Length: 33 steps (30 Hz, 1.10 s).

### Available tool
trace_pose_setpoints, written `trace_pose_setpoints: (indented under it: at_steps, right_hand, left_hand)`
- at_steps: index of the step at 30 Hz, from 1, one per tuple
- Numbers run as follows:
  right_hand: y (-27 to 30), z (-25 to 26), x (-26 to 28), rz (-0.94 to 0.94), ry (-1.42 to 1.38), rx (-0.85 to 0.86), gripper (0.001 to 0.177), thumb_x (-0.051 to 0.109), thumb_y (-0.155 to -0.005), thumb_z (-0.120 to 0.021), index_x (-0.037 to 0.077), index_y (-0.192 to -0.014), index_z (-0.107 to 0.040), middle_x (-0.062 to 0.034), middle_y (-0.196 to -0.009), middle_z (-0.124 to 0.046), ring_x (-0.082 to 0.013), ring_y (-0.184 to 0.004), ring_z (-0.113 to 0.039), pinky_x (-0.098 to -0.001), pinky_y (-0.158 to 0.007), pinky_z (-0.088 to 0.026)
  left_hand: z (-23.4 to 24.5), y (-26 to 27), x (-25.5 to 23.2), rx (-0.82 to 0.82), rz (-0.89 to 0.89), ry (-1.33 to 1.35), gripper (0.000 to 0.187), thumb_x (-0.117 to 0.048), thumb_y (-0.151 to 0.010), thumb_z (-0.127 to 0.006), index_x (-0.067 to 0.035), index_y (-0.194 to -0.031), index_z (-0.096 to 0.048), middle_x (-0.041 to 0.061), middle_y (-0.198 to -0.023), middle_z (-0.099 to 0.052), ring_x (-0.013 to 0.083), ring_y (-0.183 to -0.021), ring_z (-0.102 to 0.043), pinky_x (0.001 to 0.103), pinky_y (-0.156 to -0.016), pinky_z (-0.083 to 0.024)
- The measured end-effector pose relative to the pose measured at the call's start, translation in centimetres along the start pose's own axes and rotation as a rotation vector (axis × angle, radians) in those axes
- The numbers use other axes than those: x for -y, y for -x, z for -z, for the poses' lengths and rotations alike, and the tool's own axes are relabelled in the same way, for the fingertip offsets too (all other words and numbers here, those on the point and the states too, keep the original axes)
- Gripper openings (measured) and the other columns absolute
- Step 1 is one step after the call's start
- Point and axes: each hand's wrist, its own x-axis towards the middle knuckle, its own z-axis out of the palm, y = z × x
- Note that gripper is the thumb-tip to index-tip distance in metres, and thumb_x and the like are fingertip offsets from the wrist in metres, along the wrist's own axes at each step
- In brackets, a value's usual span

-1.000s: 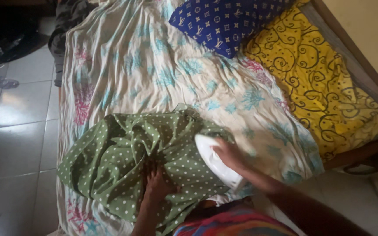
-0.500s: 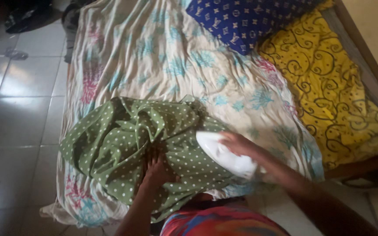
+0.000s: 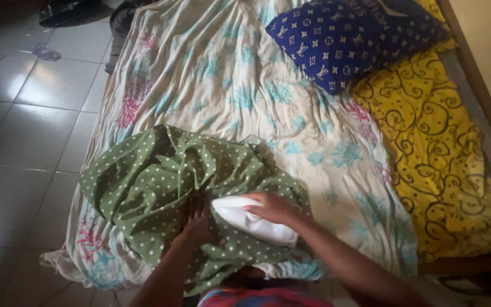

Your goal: The person irons a green polka-dotted dress laid out on a bed. They use a white electric iron, moving it back and forth over the fabric while holding the garment in place with their other hand.

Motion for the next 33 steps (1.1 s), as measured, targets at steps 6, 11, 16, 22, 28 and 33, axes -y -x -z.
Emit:
trace_pose_setpoints:
  at_steps: [6,11,16,22,28,33]
  right_hand:
    - [0.1,-0.1,-0.7,-0.084,-0.048,0.034,0.056,0.044,-0.089,-0.068,0.016,-0.138,-0.064,-0.0137,-0.118,-0.076,-0.0274,-0.103,-0.075,-0.0371,-0.093,-0.056]
    - [2.8,0.7,-5.4,0.074,-0.014,-0.149,0.057,0.042,-0.091,-0.07,0.01,-0.138,-0.062,-0.0167,-0.13,-0.071,-0.0279,-0.117,-0.069,-0.038,-0.099,-0.051]
    - [6.3,0.8,-10.7,-0.301,0.021,-0.408,0.062,0.045,-0.091,-0.072,0.011,-0.14,-0.057,-0.0207,-0.113,-0.074,-0.0304,-0.1,-0.071,-0.0404,-0.086,-0.055]
    - [2.8,2.2,-12.6,-0.385,-0.646,-0.771,0.061,0.027,-0.086,-0.073,0.004,-0.136,-0.047,-0.0168,-0.083,-0.064,-0.0257,-0.049,-0.053,-0.0427,-0.044,-0.045]
    - [2.0,4.1,-12.3,-0.3,-0.805,-0.52,0.046,0.024,-0.095,-0.061,0.003,-0.134,-0.05,-0.0112,-0.084,-0.067,-0.0165,-0.045,-0.056,-0.0335,-0.041,-0.051]
    - [6.3,3.5,-10.6,-0.21,-0.629,-0.11,0.057,0.03,-0.1,-0.057,0.011,-0.152,-0.043,-0.0111,-0.082,-0.068,-0.0142,-0.045,-0.053,-0.0301,-0.039,-0.045]
  left_hand:
    - [-0.8,-1.2,0.2,0.116,0.102,-0.088,0.172,-0.07,-0.044,-0.096,-0.003,-0.161,0.011,0.023,-0.17,0.012,0.0453,-0.155,0.016,0.052,-0.128,0.002]
    - [-1.1,-1.4,1.3,0.072,0.055,-0.042,0.173,-0.07,-0.041,-0.095,-0.005,-0.161,0.011,0.025,-0.169,0.012,0.0439,-0.156,0.014,0.052,-0.128,0.001]
    - [-1.7,-1.2,1.1,-0.046,0.014,-0.142,0.166,-0.074,-0.048,-0.094,-0.007,-0.16,0.009,0.026,-0.168,0.01,0.0472,-0.153,0.015,0.06,-0.124,0.005]
    - [-1.8,-1.2,1.2,0.059,0.072,0.05,0.166,-0.07,-0.041,-0.092,-0.008,-0.164,0.002,0.024,-0.17,0.0,0.0445,-0.157,0.003,0.052,-0.129,-0.005]
    - [-1.5,-0.7,1.0,-0.014,0.032,-0.021,0.166,-0.069,-0.044,-0.097,-0.007,-0.16,0.004,0.026,-0.169,0.009,0.0459,-0.155,0.012,0.057,-0.125,0.005]
    - [-1.3,-0.5,0.7,-0.074,0.019,-0.07,0.164,-0.071,-0.044,-0.094,-0.003,-0.16,0.001,0.025,-0.168,0.0,0.0473,-0.155,0.007,0.061,-0.125,0.006]
